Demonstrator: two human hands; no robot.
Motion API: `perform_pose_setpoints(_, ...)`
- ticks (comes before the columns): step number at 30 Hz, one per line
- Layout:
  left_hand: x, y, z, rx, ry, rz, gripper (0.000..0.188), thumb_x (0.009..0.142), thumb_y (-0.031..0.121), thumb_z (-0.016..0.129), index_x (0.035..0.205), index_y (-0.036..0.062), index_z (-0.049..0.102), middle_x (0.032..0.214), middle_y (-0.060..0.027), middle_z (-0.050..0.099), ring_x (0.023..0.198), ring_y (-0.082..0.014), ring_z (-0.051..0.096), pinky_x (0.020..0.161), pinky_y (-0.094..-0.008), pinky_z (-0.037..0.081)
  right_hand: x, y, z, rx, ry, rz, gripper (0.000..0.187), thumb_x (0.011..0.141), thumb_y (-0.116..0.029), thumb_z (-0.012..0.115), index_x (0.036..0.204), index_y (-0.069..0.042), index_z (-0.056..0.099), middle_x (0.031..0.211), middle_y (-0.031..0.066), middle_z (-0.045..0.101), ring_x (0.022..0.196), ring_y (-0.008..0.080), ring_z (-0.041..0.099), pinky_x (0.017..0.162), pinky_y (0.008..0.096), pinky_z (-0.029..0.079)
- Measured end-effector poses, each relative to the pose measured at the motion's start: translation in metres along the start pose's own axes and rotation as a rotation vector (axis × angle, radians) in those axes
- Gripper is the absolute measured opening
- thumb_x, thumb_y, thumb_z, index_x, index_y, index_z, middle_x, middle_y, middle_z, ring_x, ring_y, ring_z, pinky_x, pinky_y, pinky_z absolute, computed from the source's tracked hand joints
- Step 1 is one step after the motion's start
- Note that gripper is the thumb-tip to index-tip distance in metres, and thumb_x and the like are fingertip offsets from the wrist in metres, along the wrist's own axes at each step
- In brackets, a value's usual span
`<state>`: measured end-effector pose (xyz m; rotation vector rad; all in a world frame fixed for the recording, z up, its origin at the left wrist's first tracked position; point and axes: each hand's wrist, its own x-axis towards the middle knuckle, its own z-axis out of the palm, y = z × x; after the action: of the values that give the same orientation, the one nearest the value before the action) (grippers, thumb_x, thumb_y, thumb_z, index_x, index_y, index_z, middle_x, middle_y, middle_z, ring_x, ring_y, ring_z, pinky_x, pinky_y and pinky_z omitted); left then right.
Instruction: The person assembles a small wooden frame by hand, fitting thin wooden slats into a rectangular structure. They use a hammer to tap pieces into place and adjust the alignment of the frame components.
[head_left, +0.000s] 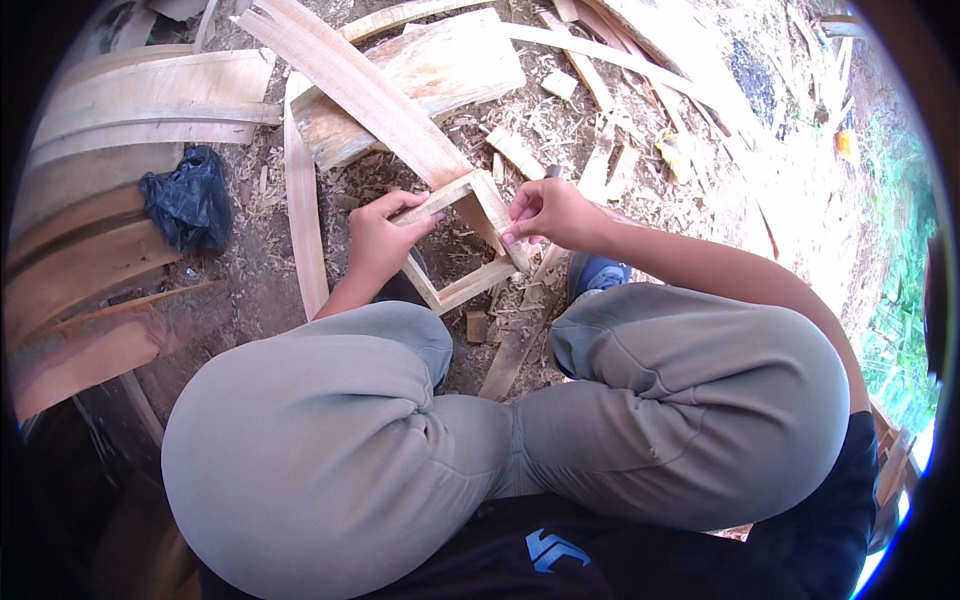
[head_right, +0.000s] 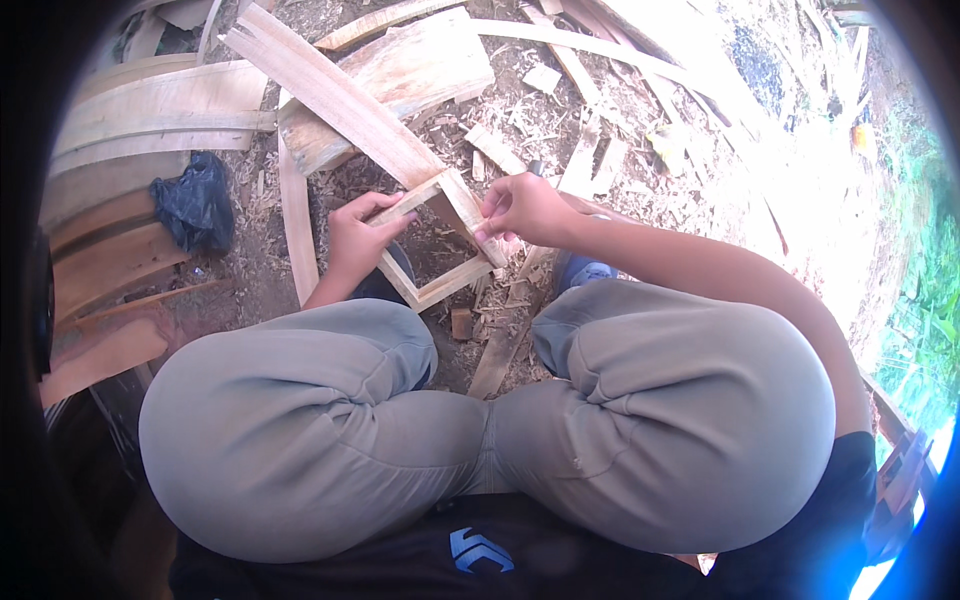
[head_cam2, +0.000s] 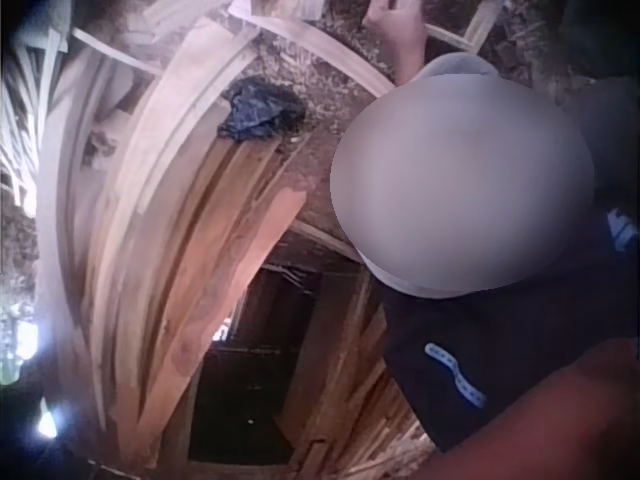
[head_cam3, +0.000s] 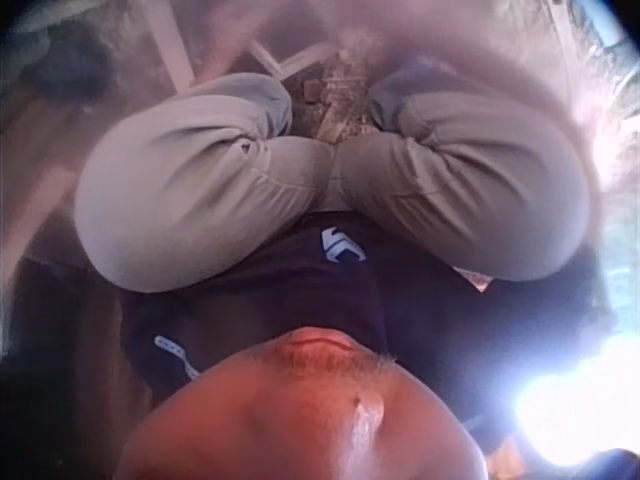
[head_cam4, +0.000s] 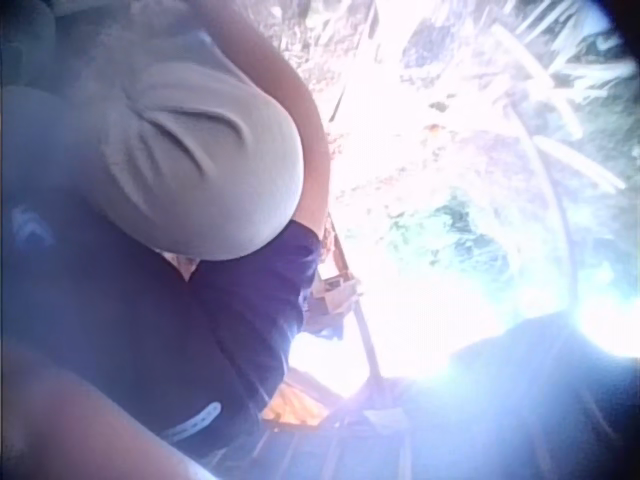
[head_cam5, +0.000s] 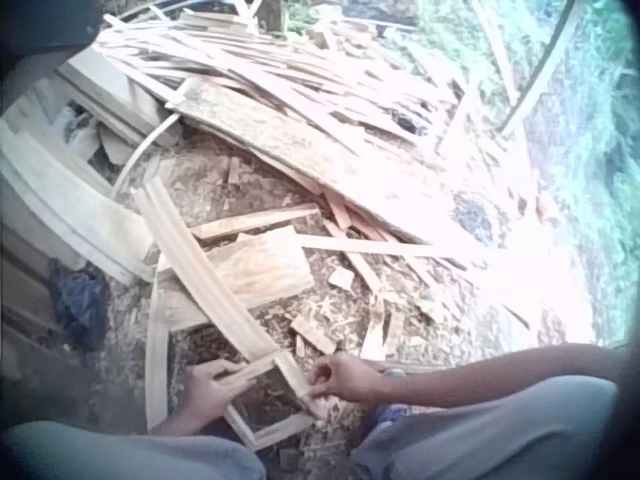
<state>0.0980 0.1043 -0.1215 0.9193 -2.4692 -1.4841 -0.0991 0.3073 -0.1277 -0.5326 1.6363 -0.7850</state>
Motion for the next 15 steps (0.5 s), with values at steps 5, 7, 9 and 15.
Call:
perform_pose_setpoints(5, 0.016, 0.028, -0.019, -0.162, -0.092, -0.196, 0.026, 0.080, 0.014, 0.082, 0.101, 0.0006, 0.076, 0.074, -0.0047, 0.073, 0.058, -0.0053, 0.062, 0.054, -0.0224, 0.049, -0.005, -0.039, -0.022, 0.095, -0.077, -0.024, 0.031, 0.080, -0.013, 0.085, 0.097, -0.001, 0.063, 0.078, 0.0068, 0.071, 0.068, 0.0103, 0.067, 0.058, 0.0250, 0.055)
perform_pose_setpoints(7, 0.023, 0.049, -0.031, -0.183, -0.091, -0.247, 0.024, 0.082, 0.013, 0.081, 0.100, -0.0012, 0.075, 0.070, -0.0013, 0.069, 0.053, -0.0034, 0.056, 0.048, -0.0209, 0.045, -0.005, -0.054, -0.029, 0.130, -0.102, -0.045, 0.032, 0.080, -0.012, 0.085, 0.100, -0.002, 0.062, 0.078, 0.0067, 0.071, 0.068, 0.0105, 0.067, 0.059, 0.0245, 0.055)
perform_pose_setpoints(9, 0.032, 0.060, -0.037, -0.184, -0.087, -0.269, 0.024, 0.082, 0.013, 0.080, 0.101, -0.0012, 0.075, 0.070, -0.0013, 0.068, 0.053, -0.0034, 0.055, 0.048, -0.0205, 0.044, -0.003, -0.060, -0.035, 0.164, -0.087, -0.072, 0.032, 0.079, -0.011, 0.085, 0.099, -0.002, 0.062, 0.078, 0.0064, 0.071, 0.068, 0.0106, 0.067, 0.059, 0.0240, 0.054)
perform_pose_setpoints(15, 0.038, 0.057, -0.042, -0.120, 0.066, -0.081, 0.029, 0.081, 0.013, 0.081, 0.104, -0.0036, 0.074, 0.074, -0.0060, 0.072, 0.059, -0.0053, 0.060, 0.054, -0.0228, 0.048, -0.010, -0.077, -0.029, -0.058, 0.127, -0.261, 0.054, 0.082, -0.014, 0.083, 0.131, -0.009, 0.063, 0.086, 0.0016, 0.070, 0.074, 0.0059, 0.063, 0.068, 0.0251, 0.055)
